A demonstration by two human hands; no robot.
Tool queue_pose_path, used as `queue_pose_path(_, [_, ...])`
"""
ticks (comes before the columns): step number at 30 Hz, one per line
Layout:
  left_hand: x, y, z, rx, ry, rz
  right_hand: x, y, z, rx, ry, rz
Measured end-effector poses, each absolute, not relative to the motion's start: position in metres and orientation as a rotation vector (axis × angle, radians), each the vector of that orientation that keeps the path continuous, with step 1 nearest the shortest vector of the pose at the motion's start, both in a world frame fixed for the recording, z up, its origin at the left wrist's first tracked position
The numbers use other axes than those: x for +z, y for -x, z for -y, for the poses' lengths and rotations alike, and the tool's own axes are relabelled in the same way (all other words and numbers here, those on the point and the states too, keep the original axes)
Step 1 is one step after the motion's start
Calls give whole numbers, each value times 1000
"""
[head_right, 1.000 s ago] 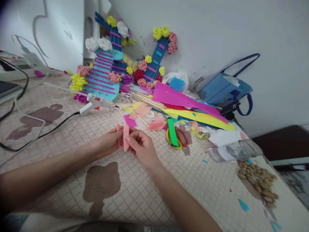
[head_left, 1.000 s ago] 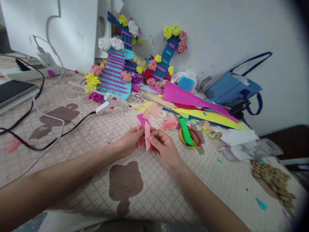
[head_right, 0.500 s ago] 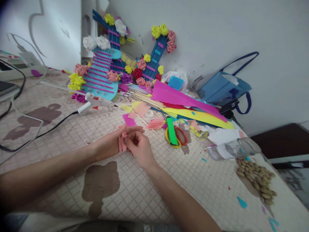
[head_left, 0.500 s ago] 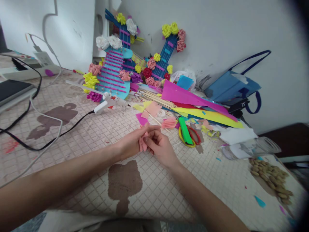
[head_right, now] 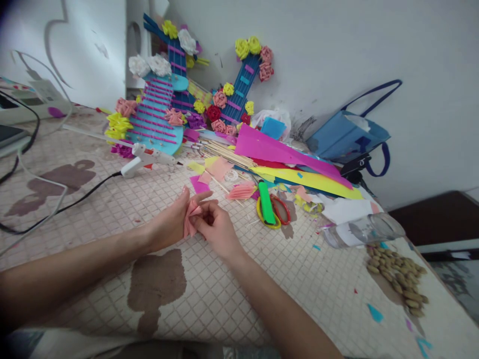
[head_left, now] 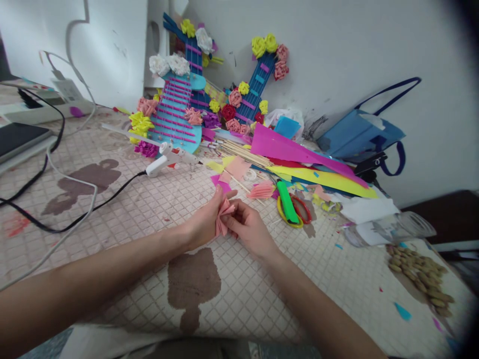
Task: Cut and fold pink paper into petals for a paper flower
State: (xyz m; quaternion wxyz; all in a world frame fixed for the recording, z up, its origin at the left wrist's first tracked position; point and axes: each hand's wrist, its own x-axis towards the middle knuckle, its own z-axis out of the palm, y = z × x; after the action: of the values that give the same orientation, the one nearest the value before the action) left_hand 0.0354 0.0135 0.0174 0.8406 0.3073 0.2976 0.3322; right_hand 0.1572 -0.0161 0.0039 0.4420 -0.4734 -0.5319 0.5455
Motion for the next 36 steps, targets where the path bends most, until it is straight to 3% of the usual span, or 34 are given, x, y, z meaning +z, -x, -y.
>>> queue_pose_path(9, [16,-32,-20,724,-931,-530,2,-156,15,1415,1099,1019])
queue_pose_path(13, [10,-23,-25,895,-1282,-747,4,-158,14,1390,1109,875])
queue_pose_path(19, [6,-13,-33,886,-1627,-884,-1,-162,11,1382,1106,856])
queue_pose_path(22, [9,-6,-37,872,-1894,-970,-2,-169,11,1188,1216,1129])
queue_pose_path(28, [5,7,-37,538,-2351,-1086,-3,-177,18,358,1350,1939])
queue_pose_path(36, [1,6,-36,561,-2390,-1053,-12,-173,17,132,1358,2281])
